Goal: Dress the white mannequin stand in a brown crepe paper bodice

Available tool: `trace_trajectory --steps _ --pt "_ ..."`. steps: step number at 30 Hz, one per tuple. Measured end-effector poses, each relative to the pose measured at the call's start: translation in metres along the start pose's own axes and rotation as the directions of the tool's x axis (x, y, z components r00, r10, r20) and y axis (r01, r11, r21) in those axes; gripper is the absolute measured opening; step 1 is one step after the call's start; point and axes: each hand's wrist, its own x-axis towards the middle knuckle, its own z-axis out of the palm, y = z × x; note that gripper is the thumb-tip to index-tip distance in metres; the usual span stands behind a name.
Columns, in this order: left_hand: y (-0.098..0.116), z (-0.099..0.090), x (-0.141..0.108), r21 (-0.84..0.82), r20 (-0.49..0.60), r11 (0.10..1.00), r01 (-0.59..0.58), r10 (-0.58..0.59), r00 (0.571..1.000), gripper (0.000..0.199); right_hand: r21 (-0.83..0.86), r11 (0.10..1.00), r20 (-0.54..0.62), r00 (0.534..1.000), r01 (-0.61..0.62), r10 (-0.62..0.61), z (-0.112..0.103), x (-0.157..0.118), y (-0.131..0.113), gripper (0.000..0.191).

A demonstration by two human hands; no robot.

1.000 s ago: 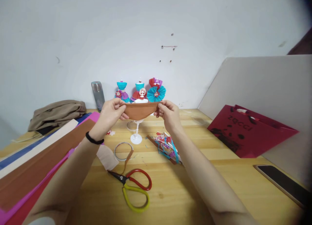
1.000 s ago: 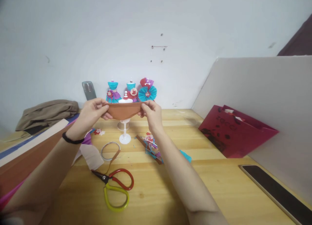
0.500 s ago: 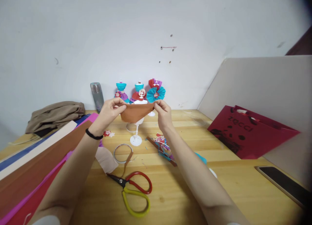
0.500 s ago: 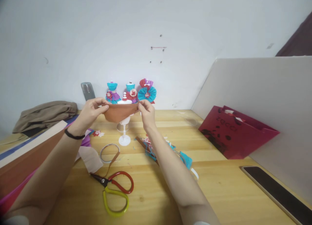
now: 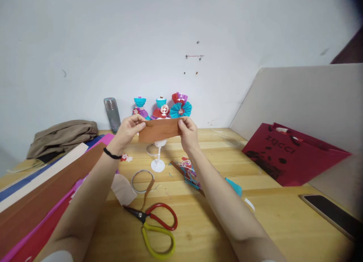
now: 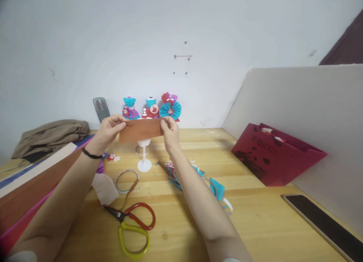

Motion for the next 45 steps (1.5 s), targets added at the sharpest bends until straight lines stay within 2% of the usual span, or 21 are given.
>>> trace_trajectory --steps 5,13,17,21,25,33,37,41,43,45 --pt "0.006 -0.009 -0.001 0.068 0.066 0.998 0.014 -0.019 0.998 0.026 -0.028 0.999 0.001 1.0 0.023 -0.023 -0.009 0.0 -0.007 0.025" --pt "0.031 0.001 -0.008 0.137 0.085 0.978 0.155 -0.167 0.982 0.018 -0.026 0.999 0.032 0.999 0.044 -0.044 -0.011 -0.001 -0.021 0.018" --pt "0.037 0.002 -0.012 -0.002 0.066 0.975 0.221 -0.22 0.973 0.021 -0.006 1.0 0.059 0.998 -0.001 0.001 -0.015 -0.002 -0.028 0.017" --pt "0.045 0.003 -0.016 -0.191 0.023 0.93 0.315 -0.317 0.948 0.029 0.021 0.998 0.1 0.993 -0.06 0.058 -0.018 -0.004 -0.033 0.019" --pt "0.054 0.004 -0.022 -0.153 0.035 0.923 0.353 -0.352 0.935 0.027 0.043 0.992 0.143 0.984 -0.115 0.108 -0.017 -0.006 -0.035 0.019" --pt "0.065 0.001 -0.024 -0.117 -0.045 0.937 0.328 -0.335 0.941 0.024 0.102 0.968 0.219 0.954 -0.23 0.204 -0.012 -0.01 -0.041 0.022" --pt "0.066 -0.002 -0.021 -0.046 -0.123 0.963 0.264 -0.268 0.956 0.017 0.081 0.944 0.305 0.91 -0.32 0.282 -0.012 -0.011 -0.038 0.033" --pt "0.071 -0.008 -0.022 0.079 -0.288 0.99 0.119 -0.092 0.953 0.007 -0.048 0.937 0.317 0.884 -0.347 0.344 -0.013 -0.013 -0.03 0.031" --pt "0.078 -0.011 -0.026 0.154 -0.309 0.985 0.072 -0.021 0.951 0.003 -0.164 0.931 0.349 0.864 -0.325 0.363 -0.012 -0.016 -0.025 0.029" --pt "0.087 -0.013 -0.031 0.232 -0.305 0.97 0.067 0.008 0.952 0.003 -0.271 0.918 0.4 0.833 -0.29 0.382 -0.01 -0.019 -0.019 0.038"
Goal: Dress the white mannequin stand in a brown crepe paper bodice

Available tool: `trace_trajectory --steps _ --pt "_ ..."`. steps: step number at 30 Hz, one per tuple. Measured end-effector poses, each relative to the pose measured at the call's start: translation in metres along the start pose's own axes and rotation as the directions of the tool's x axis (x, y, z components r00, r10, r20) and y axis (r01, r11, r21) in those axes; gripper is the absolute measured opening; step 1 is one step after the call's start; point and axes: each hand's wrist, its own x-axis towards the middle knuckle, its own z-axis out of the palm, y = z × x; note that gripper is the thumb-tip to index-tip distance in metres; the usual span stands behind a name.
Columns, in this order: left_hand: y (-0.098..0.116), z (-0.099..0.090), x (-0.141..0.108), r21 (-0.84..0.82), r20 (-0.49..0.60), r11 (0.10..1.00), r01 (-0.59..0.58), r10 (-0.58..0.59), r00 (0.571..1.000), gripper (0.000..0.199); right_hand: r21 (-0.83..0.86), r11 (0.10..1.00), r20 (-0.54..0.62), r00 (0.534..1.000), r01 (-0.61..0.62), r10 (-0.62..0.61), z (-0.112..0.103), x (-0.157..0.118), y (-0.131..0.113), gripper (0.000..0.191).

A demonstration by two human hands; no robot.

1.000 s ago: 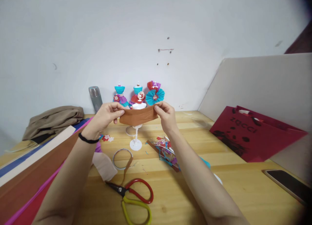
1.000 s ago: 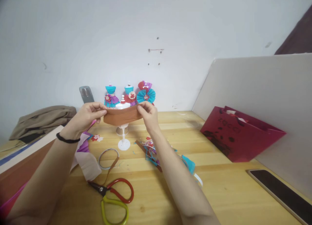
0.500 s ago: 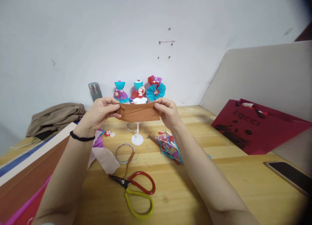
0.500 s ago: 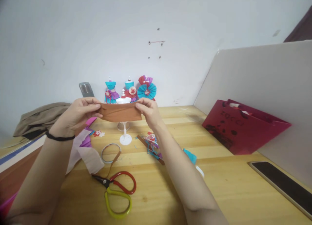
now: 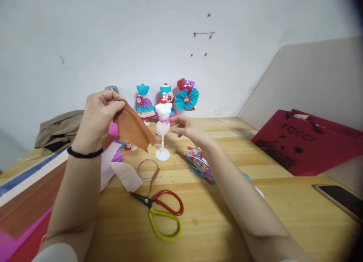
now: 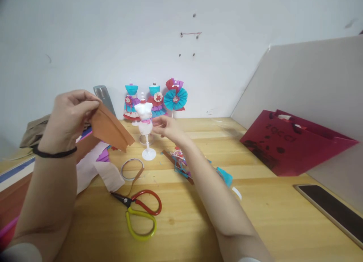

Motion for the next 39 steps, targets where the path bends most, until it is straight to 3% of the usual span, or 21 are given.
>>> trace_trajectory --steps 4,9,13,20,27,32,39 --pt "0.013 -0.005 -0.01 0.142 0.005 0.989 -0.045 0.045 0.999 0.004 -0.063 0.998 0.126 0.992 0.008 0.0 0.016 0.004 0.017 0.042" --pt "0.021 -0.005 -0.018 0.266 0.231 0.954 -0.136 0.074 0.97 0.007 -0.025 1.0 0.122 0.993 -0.003 0.006 0.037 0.009 0.035 0.025" --pt "0.026 -0.008 -0.023 0.37 0.346 0.914 -0.169 0.033 0.938 0.015 -0.027 1.0 0.086 0.996 0.016 -0.013 0.036 0.011 0.034 0.021" --pt "0.034 -0.012 -0.027 0.519 0.373 0.829 -0.209 0.0 0.928 0.018 -0.035 0.999 0.075 0.997 0.009 -0.006 0.031 0.009 0.027 0.021" --pt "0.033 -0.011 -0.024 0.547 0.357 0.817 -0.184 -0.028 0.934 0.01 -0.073 0.997 0.181 0.983 -0.001 0.015 0.034 0.006 0.025 0.018" --pt "0.035 -0.013 -0.026 0.498 0.394 0.826 -0.264 0.055 0.917 0.012 -0.058 0.998 0.066 0.998 0.019 -0.015 0.032 0.01 0.03 0.018" --pt "0.035 -0.015 -0.026 0.519 0.427 0.795 -0.313 0.075 0.901 0.018 -0.076 0.997 0.068 0.997 -0.034 0.039 0.034 0.012 0.042 0.015"
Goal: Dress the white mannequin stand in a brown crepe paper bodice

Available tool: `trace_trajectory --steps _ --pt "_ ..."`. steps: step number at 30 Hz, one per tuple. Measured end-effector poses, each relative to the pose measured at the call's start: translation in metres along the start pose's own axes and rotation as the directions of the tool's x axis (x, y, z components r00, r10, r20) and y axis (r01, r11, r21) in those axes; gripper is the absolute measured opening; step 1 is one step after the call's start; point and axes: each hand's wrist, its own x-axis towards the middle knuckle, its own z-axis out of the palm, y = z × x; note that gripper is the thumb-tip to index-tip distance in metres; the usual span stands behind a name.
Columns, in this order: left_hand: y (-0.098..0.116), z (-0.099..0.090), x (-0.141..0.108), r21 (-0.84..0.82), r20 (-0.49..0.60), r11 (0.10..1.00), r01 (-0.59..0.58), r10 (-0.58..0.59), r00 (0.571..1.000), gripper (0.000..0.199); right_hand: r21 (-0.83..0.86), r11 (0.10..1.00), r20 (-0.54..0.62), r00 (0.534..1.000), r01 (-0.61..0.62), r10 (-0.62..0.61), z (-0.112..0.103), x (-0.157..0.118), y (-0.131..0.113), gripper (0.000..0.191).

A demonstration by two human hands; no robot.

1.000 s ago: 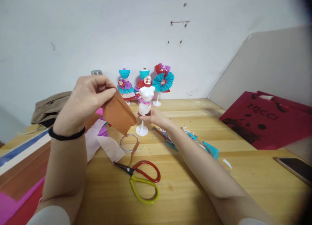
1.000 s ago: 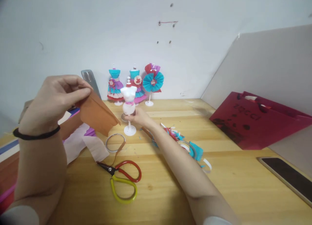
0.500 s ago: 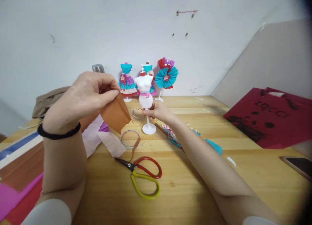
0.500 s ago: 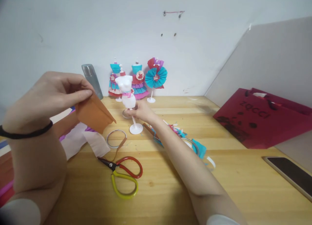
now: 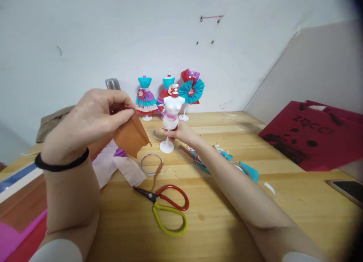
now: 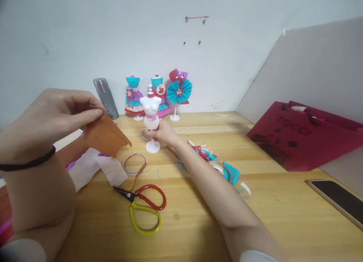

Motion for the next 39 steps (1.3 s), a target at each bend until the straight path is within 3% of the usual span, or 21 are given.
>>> trace_trajectory --steps 6,16,21,30,39 --pt "0.0 -0.001 0.0 0.004 0.004 1.0 0.005 -0.005 1.0 0.02 0.006 1.0 0.012 1.0 -0.007 0.006 -0.002 0.0 -0.001 0.016" --pt "-0.003 0.007 0.005 -0.078 0.051 0.994 0.075 -0.072 0.996 0.015 0.03 1.0 0.182 0.983 0.007 -0.012 0.002 -0.009 -0.016 0.014" --pt "-0.007 0.012 0.004 -0.211 0.115 0.977 0.043 -0.019 0.993 0.019 0.039 0.997 0.199 0.978 0.063 -0.069 0.0 -0.01 -0.021 0.016" --pt "-0.002 0.015 0.007 -0.17 0.127 0.985 0.008 0.013 0.992 0.022 0.073 0.996 0.288 0.955 0.05 -0.069 -0.006 -0.012 -0.017 0.023" --pt "0.009 0.028 0.015 -0.256 0.14 0.964 0.078 -0.043 0.989 0.012 0.008 0.998 0.27 0.96 0.07 -0.07 -0.021 -0.011 -0.02 0.029"
